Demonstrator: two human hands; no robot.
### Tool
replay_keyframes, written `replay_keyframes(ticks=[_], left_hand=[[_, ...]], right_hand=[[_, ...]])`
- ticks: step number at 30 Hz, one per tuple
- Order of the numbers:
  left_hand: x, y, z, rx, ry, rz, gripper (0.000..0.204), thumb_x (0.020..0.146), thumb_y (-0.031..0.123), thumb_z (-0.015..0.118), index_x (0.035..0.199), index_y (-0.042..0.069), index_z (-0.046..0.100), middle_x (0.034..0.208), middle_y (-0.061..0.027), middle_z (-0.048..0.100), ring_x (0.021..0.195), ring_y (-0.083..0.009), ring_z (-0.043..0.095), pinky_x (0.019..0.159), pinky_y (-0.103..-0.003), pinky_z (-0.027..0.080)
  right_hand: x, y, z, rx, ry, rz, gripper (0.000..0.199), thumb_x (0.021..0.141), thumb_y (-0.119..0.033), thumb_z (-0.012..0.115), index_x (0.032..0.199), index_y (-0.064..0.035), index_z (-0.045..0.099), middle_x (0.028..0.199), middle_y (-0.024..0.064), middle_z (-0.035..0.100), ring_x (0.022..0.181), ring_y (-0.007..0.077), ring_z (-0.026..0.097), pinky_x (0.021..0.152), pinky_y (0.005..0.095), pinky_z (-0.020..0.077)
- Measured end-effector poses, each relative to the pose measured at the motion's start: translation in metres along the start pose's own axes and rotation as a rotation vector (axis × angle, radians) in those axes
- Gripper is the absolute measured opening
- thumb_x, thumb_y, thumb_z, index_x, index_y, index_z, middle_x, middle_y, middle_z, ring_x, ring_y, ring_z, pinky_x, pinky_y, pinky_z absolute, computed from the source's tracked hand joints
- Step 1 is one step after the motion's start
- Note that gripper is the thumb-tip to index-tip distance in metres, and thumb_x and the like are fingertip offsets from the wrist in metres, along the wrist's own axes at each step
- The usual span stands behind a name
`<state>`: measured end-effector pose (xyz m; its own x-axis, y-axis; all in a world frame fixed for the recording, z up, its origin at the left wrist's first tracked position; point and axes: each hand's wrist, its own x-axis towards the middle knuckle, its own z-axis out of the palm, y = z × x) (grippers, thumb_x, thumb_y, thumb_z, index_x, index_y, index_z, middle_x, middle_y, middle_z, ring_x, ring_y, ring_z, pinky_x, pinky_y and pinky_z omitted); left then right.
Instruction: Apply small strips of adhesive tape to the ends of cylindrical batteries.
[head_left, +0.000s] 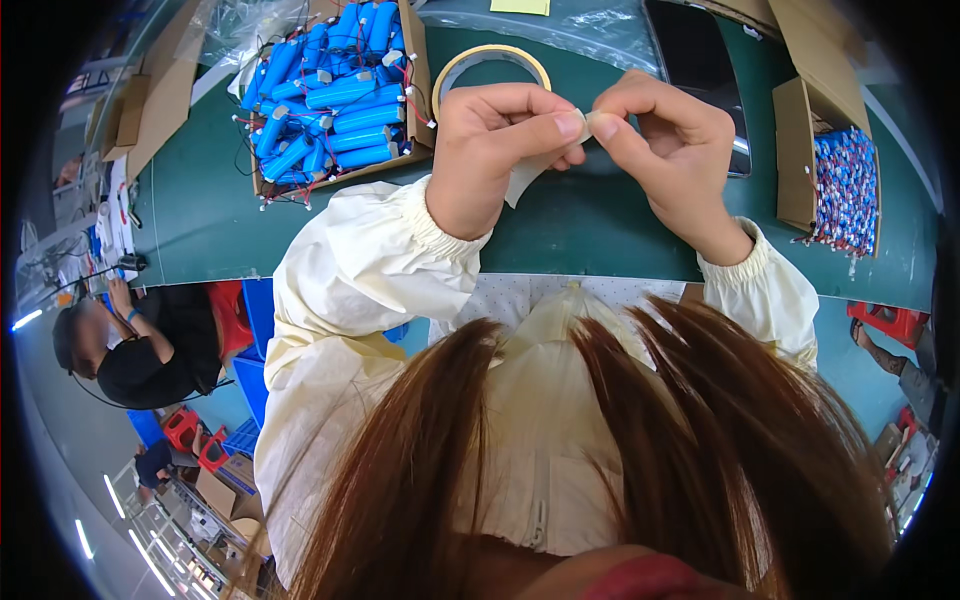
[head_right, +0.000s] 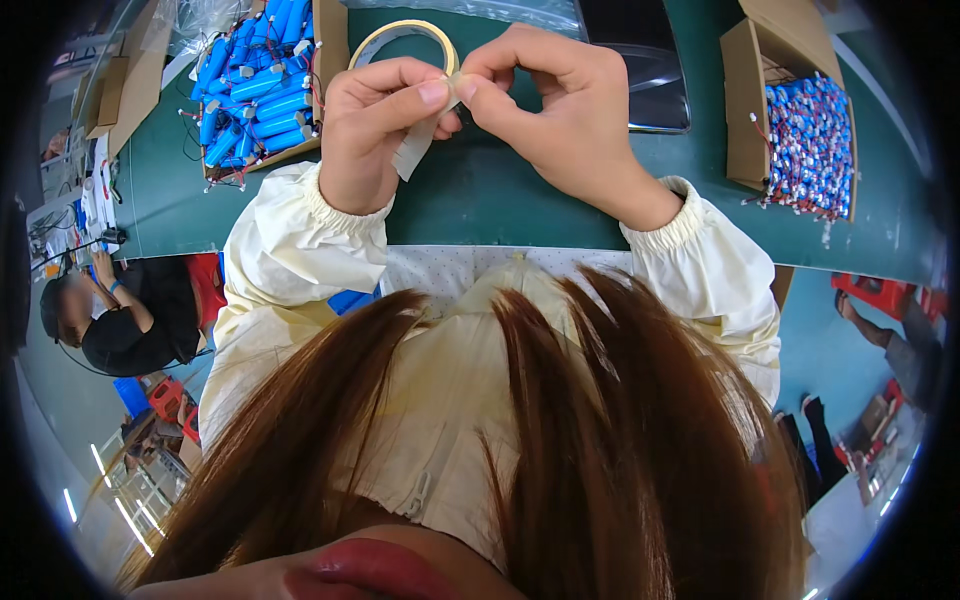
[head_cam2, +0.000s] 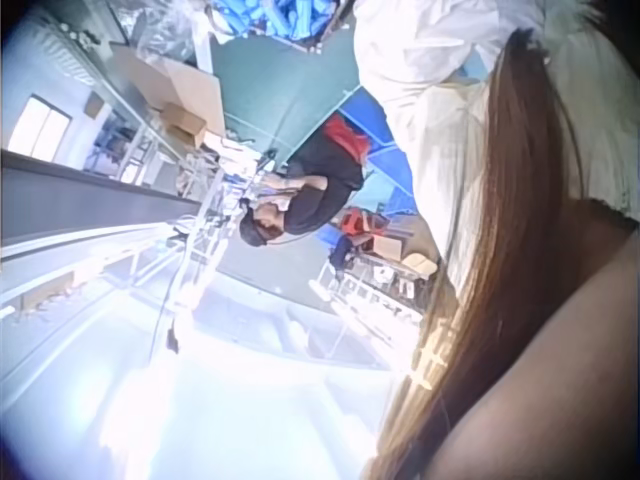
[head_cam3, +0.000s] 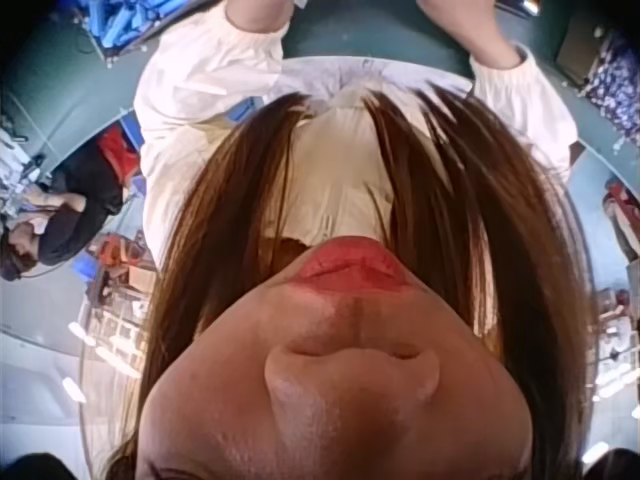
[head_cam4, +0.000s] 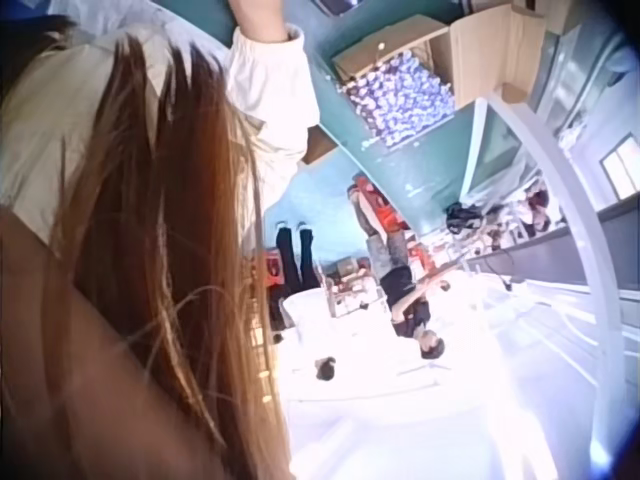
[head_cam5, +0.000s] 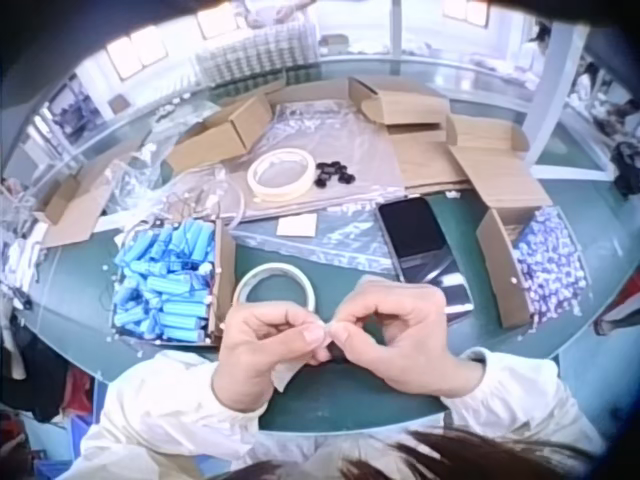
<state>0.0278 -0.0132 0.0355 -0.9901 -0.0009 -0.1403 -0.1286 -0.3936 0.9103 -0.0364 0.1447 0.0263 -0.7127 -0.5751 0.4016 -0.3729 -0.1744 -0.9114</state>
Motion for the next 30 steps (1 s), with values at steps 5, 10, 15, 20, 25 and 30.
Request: replay_keyframes(ticks=[5,10,15,20,25,30], left_hand=[[0.000,-0.003,-0.009,-0.027,0.054,0.009,0.014,0.078,0.011,0.060,0.080,-0.002,0.062,0.069,-0.0083,0.061,0.064,-0.0134,0.058,0.060,-0.023,0.045],[-0.001,-0.003,-0.001,-0.020,-0.040,0.046,0.016,0.081,0.015,0.055,0.083,-0.001,0.060,0.070,-0.0068,0.060,0.064,-0.0116,0.056,0.062,-0.024,0.046],[0.004,-0.004,-0.004,-0.023,-0.163,0.056,0.018,0.082,0.013,0.054,0.091,-0.002,0.058,0.080,-0.0097,0.061,0.071,-0.0130,0.058,0.067,-0.025,0.047],[0.005,-0.006,0.004,-0.015,-0.132,0.073,0.021,0.079,0.010,0.057,0.096,-0.003,0.058,0.088,-0.0121,0.060,0.079,-0.0175,0.059,0.070,-0.027,0.048],[0.000,-0.011,-0.002,0.023,-0.119,0.110,0.023,0.080,0.012,0.057,0.097,-0.002,0.057,0.090,-0.0125,0.060,0.079,-0.0183,0.058,0.070,-0.028,0.047],[-0.002,-0.011,-0.001,0.054,-0.168,0.144,0.025,0.079,0.015,0.057,0.099,0.000,0.057,0.089,-0.0122,0.061,0.076,-0.0180,0.058,0.070,-0.027,0.045]], right_hand=[[0.006,-0.002,-0.021,0.202,0.240,-0.003,0.007,0.081,0.002,0.050,0.083,0.0055,0.056,0.079,0.0104,0.056,0.072,0.0160,0.051,0.071,0.0252,0.0401],[0.011,0.006,-0.045,0.187,0.403,-0.107,0.016,0.084,-0.004,0.053,0.096,0.0058,0.058,0.087,0.0133,0.060,0.074,0.0144,0.053,0.072,0.0248,0.0421],[0.021,0.001,-0.054,0.218,0.506,-0.190,0.019,0.085,-0.005,0.052,0.100,0.0068,0.056,0.088,0.0150,0.061,0.070,0.0120,0.053,0.066,0.0223,0.0427],[0.027,-0.020,-0.046,0.122,0.726,-0.182,0.017,0.082,-0.013,0.057,0.094,0.0001,0.059,0.076,0.0057,0.061,0.063,0.0071,0.053,0.057,0.0194,0.0415],[0.006,-0.011,-0.051,-0.182,0.749,-0.392,0.030,0.079,0.004,0.057,0.107,0.0041,0.046,0.086,0.0095,0.060,0.079,0.0117,0.057,0.071,0.0213,0.0437],[-0.033,-0.039,-0.063,-0.617,0.809,-0.340,0.041,0.072,0.010,0.059,0.110,0.0030,0.046,0.090,0.0108,0.060,0.076,0.0115,0.054,0.073,0.0223,0.0435]])
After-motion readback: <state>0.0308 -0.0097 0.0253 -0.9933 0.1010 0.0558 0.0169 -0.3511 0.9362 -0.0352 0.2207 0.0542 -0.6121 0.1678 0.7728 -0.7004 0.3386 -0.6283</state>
